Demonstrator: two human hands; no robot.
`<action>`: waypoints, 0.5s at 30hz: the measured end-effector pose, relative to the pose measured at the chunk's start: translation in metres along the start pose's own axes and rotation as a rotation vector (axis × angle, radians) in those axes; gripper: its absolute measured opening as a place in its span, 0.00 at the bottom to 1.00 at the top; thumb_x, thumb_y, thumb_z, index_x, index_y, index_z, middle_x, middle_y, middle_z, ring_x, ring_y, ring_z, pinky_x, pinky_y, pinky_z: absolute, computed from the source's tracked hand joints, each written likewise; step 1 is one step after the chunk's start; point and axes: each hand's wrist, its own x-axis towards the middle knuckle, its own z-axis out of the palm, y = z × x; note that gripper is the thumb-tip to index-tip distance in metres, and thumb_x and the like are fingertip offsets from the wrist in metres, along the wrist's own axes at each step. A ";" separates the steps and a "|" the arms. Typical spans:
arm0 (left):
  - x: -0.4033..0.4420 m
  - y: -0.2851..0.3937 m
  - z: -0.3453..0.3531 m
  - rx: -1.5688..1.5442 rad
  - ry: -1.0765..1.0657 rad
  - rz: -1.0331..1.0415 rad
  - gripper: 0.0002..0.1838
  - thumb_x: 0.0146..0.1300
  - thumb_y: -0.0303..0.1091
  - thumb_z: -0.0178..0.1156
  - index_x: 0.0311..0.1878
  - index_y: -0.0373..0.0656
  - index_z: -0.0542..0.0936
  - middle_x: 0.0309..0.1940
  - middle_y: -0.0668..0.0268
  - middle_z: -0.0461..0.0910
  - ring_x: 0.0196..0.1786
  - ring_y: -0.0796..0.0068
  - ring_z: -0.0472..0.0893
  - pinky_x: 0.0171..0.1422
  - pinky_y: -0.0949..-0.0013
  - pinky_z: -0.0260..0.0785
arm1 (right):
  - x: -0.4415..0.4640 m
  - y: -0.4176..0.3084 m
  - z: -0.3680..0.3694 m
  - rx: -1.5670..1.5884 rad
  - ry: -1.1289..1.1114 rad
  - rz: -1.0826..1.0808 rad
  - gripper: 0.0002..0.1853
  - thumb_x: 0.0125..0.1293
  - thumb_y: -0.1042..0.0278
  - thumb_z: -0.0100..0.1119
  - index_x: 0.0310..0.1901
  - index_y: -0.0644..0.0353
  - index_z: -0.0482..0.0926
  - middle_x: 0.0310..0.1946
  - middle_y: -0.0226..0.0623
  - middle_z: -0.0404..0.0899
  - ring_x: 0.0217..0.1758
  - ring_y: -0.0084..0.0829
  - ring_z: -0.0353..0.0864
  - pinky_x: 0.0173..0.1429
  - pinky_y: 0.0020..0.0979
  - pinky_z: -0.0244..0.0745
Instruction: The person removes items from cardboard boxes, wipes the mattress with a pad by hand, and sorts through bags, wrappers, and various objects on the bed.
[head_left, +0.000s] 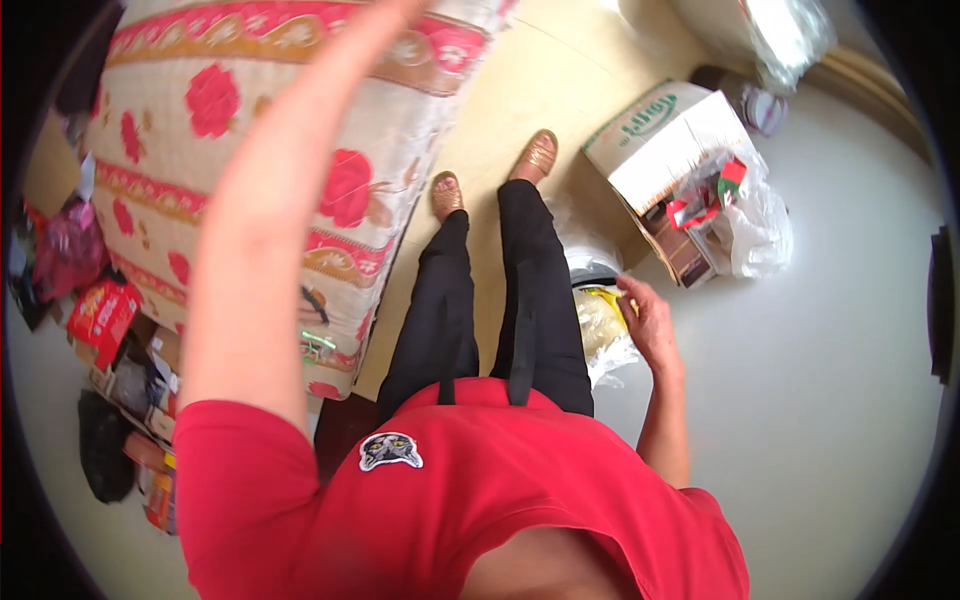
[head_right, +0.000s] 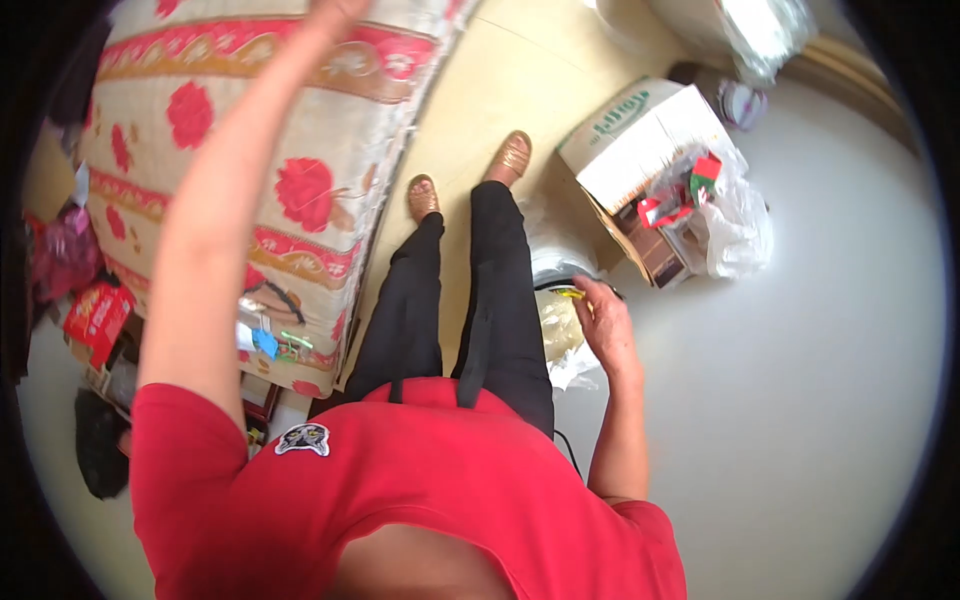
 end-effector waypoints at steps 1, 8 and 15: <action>-0.031 -0.005 0.005 0.091 -0.012 -0.193 0.22 0.56 0.42 0.57 0.54 0.47 0.73 0.48 0.55 0.75 0.55 0.58 0.69 0.60 0.60 0.59 | -0.005 -0.007 0.003 -0.027 -0.075 0.030 0.15 0.57 0.76 0.57 0.48 0.61 0.76 0.40 0.47 0.78 0.42 0.45 0.78 0.47 0.36 0.72; -0.300 0.025 -0.041 -0.178 0.383 -0.508 0.12 0.62 0.29 0.52 0.48 0.38 0.75 0.32 0.55 0.79 0.37 0.59 0.80 0.41 0.65 0.72 | -0.013 -0.057 0.016 -0.124 -0.149 -0.040 0.15 0.61 0.72 0.54 0.50 0.64 0.74 0.42 0.46 0.80 0.43 0.38 0.81 0.47 0.32 0.74; -0.484 0.049 -0.074 -0.350 0.432 -0.974 0.14 0.60 0.26 0.51 0.49 0.37 0.74 0.30 0.61 0.80 0.34 0.73 0.80 0.40 0.71 0.72 | 0.042 -0.099 0.020 -0.343 -0.325 -0.424 0.16 0.62 0.68 0.53 0.51 0.63 0.75 0.40 0.47 0.80 0.39 0.36 0.82 0.45 0.30 0.74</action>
